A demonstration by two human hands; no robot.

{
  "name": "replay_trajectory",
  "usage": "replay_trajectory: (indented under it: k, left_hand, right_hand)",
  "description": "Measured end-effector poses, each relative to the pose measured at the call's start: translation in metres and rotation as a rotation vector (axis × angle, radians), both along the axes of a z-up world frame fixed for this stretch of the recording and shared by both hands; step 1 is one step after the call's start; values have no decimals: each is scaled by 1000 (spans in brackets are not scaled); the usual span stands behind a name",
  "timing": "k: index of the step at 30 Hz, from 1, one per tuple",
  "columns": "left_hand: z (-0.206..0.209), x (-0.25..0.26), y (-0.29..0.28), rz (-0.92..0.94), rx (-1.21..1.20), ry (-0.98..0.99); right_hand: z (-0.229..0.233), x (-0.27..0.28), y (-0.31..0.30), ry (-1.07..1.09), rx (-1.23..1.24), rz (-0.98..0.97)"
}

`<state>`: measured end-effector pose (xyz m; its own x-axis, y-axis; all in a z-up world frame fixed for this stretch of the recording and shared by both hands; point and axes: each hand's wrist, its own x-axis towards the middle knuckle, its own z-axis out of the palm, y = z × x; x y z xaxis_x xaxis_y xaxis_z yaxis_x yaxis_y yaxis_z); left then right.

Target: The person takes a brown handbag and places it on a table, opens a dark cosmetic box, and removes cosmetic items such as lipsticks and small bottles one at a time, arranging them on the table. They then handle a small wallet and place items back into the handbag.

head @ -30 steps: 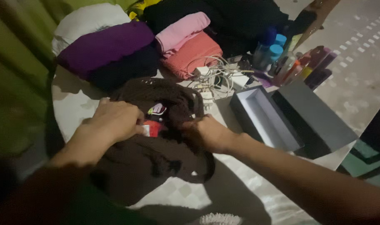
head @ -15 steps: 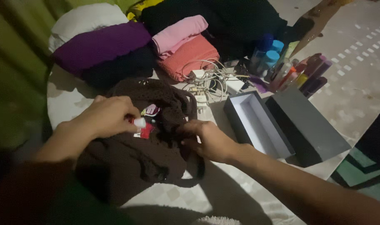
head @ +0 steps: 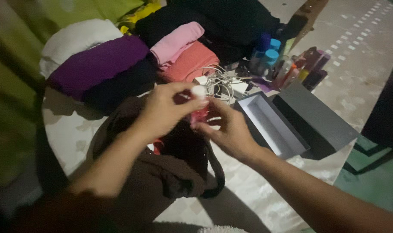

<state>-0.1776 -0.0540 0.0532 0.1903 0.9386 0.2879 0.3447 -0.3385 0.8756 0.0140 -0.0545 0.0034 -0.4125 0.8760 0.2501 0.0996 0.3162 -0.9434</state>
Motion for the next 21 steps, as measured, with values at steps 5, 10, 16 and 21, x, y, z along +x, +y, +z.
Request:
replay_trajectory:
  k: [5,10,16,21]
  left_hand:
    - [3,28,5,-84,31,-4]
    - [2,-4,6,-168,-85,426]
    - [-6,-47,-20,-307,-420,912]
    - [-1,-61,-37,-223,-520,969]
  right_hand:
    - [1,27,6,77,-76,-106]
    - [1,74,20,-209,107,-401]
    - [-17,111,48,-337,18,-616]
    - [-45,114,81,-512,47,-599]
